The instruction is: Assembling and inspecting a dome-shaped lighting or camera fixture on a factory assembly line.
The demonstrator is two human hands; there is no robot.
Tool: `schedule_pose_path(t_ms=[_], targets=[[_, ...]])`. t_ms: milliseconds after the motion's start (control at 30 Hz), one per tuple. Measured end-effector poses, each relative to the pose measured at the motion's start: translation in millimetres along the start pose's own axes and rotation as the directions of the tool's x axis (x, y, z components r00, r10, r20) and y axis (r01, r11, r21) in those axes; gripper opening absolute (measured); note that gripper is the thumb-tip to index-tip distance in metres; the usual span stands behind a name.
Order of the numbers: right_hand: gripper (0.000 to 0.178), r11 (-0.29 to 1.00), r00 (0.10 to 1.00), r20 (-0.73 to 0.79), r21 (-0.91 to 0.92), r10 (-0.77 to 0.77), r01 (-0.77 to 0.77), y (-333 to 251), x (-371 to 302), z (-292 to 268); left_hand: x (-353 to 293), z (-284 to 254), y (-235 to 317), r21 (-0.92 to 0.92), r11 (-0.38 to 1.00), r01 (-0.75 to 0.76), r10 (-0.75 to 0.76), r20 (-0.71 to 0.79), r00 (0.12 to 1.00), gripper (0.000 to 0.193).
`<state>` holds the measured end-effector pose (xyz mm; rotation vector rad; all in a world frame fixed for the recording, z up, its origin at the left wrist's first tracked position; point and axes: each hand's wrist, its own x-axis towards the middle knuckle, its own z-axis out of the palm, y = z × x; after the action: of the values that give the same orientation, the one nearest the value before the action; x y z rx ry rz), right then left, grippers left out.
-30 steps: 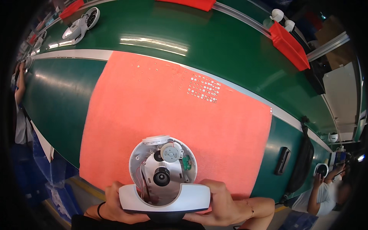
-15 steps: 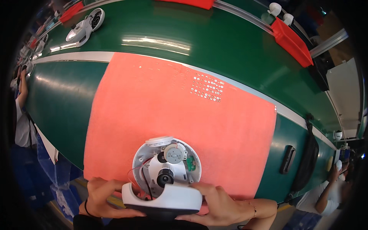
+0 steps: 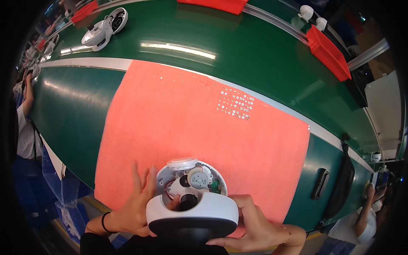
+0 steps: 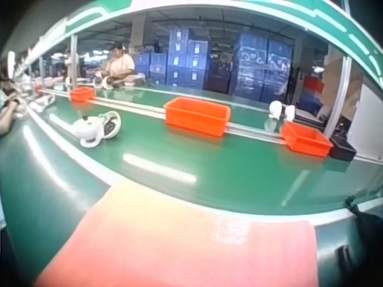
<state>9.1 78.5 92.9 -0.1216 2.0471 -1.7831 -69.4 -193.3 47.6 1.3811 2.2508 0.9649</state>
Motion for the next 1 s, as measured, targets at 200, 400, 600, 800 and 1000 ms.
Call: schedule_pose_path(t_ms=[200,400,600,800,1000], targets=[[0.080,1.000,0.999,0.038,-0.020,-0.009,0.010,0.3,10.4,0.5,8.5,-26.5,-2.9,-0.348,0.934,0.088,-0.142,-0.134,0.981,0.051],[0.069,0.996,0.997,0.057,-0.075,0.043,-0.039,-12.8,15.8,-2.4,23.1,-31.6,12.9,-0.263,0.961,0.080,-0.143,-0.229,0.963,0.053],[0.036,0.999,0.999,0.039,-0.036,0.019,-0.018,-17.8,26.8,-21.9,22.7,-46.2,16.0,-0.087,0.982,0.165,-0.176,-0.127,0.976,0.057],[0.027,0.923,0.986,-0.139,-0.383,-0.092,0.032,-18.3,43.5,-24.0,33.6,-52.8,20.7,0.269,0.950,0.157,-0.148,-0.054,0.988,0.059],[0.035,0.664,0.966,-0.109,-0.743,-0.233,0.077,-11.8,54.1,-22.2,40.3,-54.1,15.6,0.249,0.948,0.197,-0.192,-0.046,0.980,0.059]])
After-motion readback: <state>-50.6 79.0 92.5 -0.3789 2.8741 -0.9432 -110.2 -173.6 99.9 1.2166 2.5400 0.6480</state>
